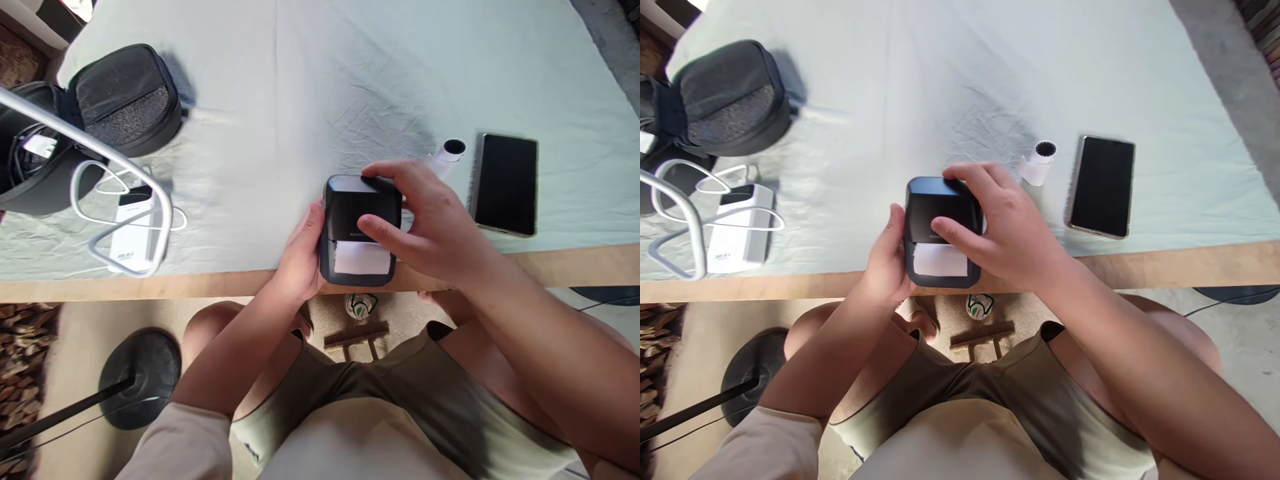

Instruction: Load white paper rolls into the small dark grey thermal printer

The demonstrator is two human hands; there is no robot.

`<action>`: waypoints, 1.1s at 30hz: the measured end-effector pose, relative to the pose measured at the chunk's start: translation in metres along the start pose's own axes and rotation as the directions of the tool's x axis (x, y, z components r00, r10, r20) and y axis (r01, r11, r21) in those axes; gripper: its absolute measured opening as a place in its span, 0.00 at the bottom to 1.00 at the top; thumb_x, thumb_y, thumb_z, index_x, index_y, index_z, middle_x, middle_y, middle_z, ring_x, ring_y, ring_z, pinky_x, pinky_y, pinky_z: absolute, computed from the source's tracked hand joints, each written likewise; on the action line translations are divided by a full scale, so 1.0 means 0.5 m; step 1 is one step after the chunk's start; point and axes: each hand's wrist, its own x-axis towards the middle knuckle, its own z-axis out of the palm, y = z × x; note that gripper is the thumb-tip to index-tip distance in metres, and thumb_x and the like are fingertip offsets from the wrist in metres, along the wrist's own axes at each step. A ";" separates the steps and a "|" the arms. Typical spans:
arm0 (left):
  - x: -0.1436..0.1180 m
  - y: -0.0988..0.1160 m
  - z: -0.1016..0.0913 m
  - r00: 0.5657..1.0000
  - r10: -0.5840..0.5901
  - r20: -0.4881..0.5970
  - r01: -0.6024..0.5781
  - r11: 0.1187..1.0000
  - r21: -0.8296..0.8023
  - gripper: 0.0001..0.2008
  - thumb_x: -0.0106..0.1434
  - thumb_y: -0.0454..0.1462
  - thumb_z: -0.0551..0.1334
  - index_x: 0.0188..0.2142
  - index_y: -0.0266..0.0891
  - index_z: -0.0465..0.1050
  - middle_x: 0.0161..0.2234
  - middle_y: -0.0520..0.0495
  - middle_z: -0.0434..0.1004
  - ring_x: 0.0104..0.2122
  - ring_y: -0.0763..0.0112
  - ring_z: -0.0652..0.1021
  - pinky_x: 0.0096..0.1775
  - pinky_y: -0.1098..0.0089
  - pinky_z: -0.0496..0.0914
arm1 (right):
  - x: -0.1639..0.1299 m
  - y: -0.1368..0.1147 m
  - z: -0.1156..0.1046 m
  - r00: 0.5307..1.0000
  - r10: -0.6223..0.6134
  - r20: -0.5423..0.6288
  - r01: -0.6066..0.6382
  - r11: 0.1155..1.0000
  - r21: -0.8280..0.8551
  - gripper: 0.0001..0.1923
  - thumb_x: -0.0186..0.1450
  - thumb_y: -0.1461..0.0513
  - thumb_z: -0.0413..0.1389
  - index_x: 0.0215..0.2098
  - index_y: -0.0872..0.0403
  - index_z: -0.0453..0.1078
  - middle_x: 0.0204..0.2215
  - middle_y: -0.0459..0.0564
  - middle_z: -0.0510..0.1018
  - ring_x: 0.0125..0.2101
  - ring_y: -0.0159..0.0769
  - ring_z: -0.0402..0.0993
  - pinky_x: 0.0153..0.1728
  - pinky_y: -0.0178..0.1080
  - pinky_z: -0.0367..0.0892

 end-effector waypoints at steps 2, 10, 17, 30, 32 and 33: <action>0.004 -0.002 0.003 0.999 0.022 -0.043 -0.023 1.000 -0.016 0.20 0.78 0.55 0.70 0.50 0.42 0.86 0.54 0.43 0.92 0.62 0.47 0.88 0.64 0.54 0.84 | -0.002 -0.002 -0.010 1.000 -0.016 -0.026 0.014 0.997 -0.071 0.26 0.81 0.46 0.54 0.71 0.46 0.71 0.66 0.59 0.78 0.66 0.47 0.79 0.62 0.50 0.85; 0.011 0.002 -0.001 0.993 0.000 -0.119 0.002 1.000 0.016 0.16 0.83 0.51 0.65 0.47 0.43 0.85 0.41 0.48 0.90 0.47 0.59 0.90 0.51 0.63 0.85 | -0.013 0.005 -0.040 0.973 -0.230 0.026 0.231 0.971 -0.067 0.31 0.74 0.51 0.64 0.74 0.45 0.71 0.69 0.55 0.76 0.66 0.46 0.81 0.61 0.49 0.87; 0.015 0.001 -0.010 0.999 -0.045 -0.004 0.045 0.999 -0.016 0.19 0.76 0.55 0.73 0.48 0.43 0.85 0.41 0.50 0.90 0.48 0.58 0.90 0.52 0.64 0.85 | -0.010 -0.035 -0.039 0.900 -0.175 -0.400 0.099 0.974 -0.204 0.10 0.81 0.53 0.60 0.47 0.49 0.78 0.27 0.43 0.76 0.27 0.26 0.76 0.28 0.33 0.66; 0.003 0.007 -0.015 0.988 -0.015 0.156 0.006 0.998 0.059 0.25 0.68 0.55 0.82 0.54 0.44 0.84 0.41 0.51 0.86 0.34 0.71 0.83 0.38 0.73 0.78 | -0.006 -0.039 -0.032 0.999 -0.034 -0.005 0.029 0.899 -0.437 0.14 0.76 0.58 0.56 0.46 0.51 0.85 0.41 0.44 0.89 0.29 0.27 0.73 0.29 0.35 0.45; 0.002 0.004 -0.015 0.989 -0.003 0.148 -0.008 0.997 0.073 0.25 0.69 0.54 0.81 0.56 0.44 0.84 0.42 0.50 0.86 0.35 0.70 0.83 0.37 0.72 0.77 | -0.003 -0.057 -0.036 0.999 0.028 0.041 -0.004 0.867 -0.499 0.14 0.74 0.58 0.58 0.48 0.49 0.86 0.39 0.45 0.89 0.28 0.29 0.72 0.29 0.35 0.43; 0.001 0.003 -0.015 0.989 0.003 0.145 -0.015 0.997 0.080 0.25 0.70 0.54 0.80 0.57 0.44 0.84 0.41 0.49 0.85 0.36 0.69 0.84 0.37 0.72 0.77 | -0.001 -0.067 -0.038 0.996 0.066 0.066 -0.021 0.845 -0.534 0.14 0.73 0.57 0.59 0.50 0.48 0.86 0.38 0.46 0.89 0.27 0.31 0.72 0.29 0.35 0.43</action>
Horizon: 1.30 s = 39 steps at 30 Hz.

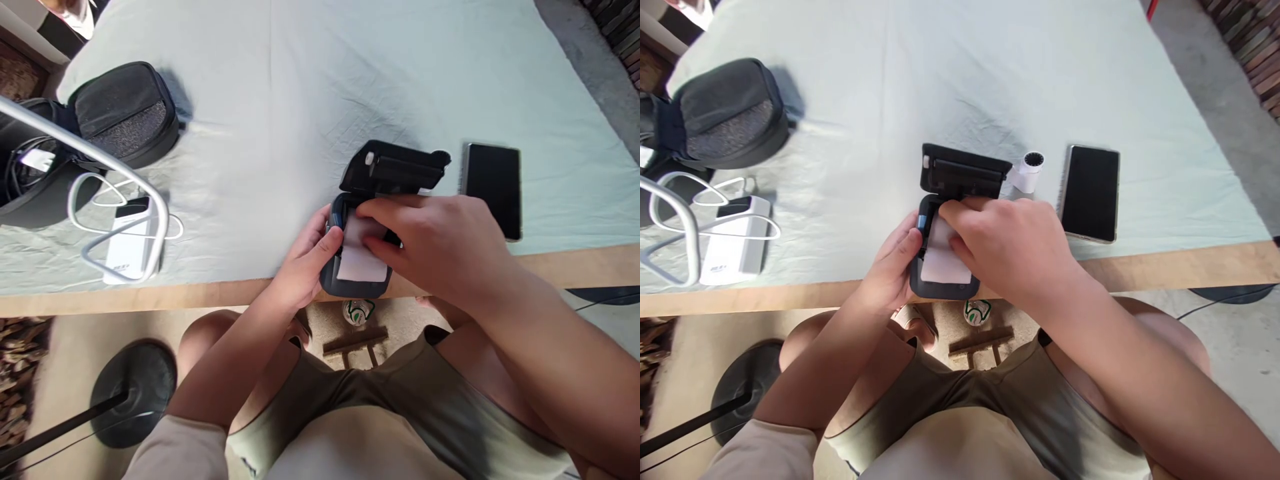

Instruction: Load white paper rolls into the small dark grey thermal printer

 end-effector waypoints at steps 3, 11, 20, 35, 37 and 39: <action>-0.001 -0.002 0.002 1.000 0.017 -0.003 -0.017 1.000 0.019 0.24 0.71 0.55 0.79 0.56 0.44 0.84 0.41 0.49 0.85 0.38 0.66 0.86 0.37 0.71 0.79 | 0.008 -0.018 -0.017 0.982 0.072 0.177 -0.047 0.988 -0.146 0.19 0.73 0.55 0.61 0.59 0.44 0.85 0.35 0.49 0.87 0.25 0.34 0.69 0.27 0.35 0.41; -0.002 -0.003 0.003 0.999 0.015 -0.032 -0.014 1.000 0.017 0.24 0.70 0.55 0.80 0.56 0.45 0.84 0.41 0.50 0.87 0.39 0.67 0.88 0.36 0.74 0.80 | 0.017 -0.020 -0.024 0.970 0.154 0.188 -0.166 0.985 0.052 0.22 0.66 0.61 0.63 0.58 0.48 0.83 0.29 0.48 0.81 0.24 0.29 0.61 0.29 0.35 0.44; 0.011 -0.001 0.008 0.976 0.005 -0.220 -0.033 0.992 -0.122 0.18 0.78 0.53 0.70 0.46 0.42 0.87 0.45 0.46 0.91 0.52 0.55 0.91 0.55 0.62 0.87 | 0.018 0.063 -0.020 0.891 0.369 0.264 -0.300 0.044 0.953 0.29 0.56 0.54 0.62 0.55 0.47 0.68 0.34 0.46 0.79 0.22 0.28 0.65 0.24 0.37 0.60; 0.019 0.001 0.008 0.975 0.020 -0.222 -0.049 0.991 -0.128 0.15 0.78 0.51 0.67 0.45 0.44 0.86 0.42 0.44 0.93 0.69 0.44 0.85 0.67 0.47 0.86 | -0.008 0.080 0.120 0.999 0.035 -0.026 -0.019 0.885 0.465 0.25 0.73 0.61 0.55 0.67 0.51 0.75 0.53 0.55 0.86 0.50 0.42 0.83 0.49 0.42 0.76; 0.019 -0.001 0.006 0.976 0.028 -0.218 -0.054 0.992 -0.113 0.18 0.77 0.54 0.68 0.46 0.44 0.86 0.45 0.44 0.93 0.70 0.43 0.85 0.66 0.47 0.86 | -0.009 0.087 0.105 0.994 0.025 -0.103 0.019 0.913 0.409 0.23 0.76 0.57 0.54 0.66 0.51 0.76 0.55 0.57 0.85 0.53 0.43 0.83 0.53 0.44 0.77; 0.019 -0.003 0.005 0.978 0.027 -0.207 -0.051 0.993 -0.109 0.20 0.77 0.56 0.67 0.47 0.44 0.86 0.46 0.43 0.93 0.69 0.42 0.85 0.65 0.46 0.87 | -0.005 0.100 0.080 0.968 0.094 -0.234 -0.015 0.948 0.319 0.22 0.79 0.54 0.52 0.64 0.54 0.76 0.57 0.61 0.84 0.54 0.43 0.83 0.57 0.46 0.76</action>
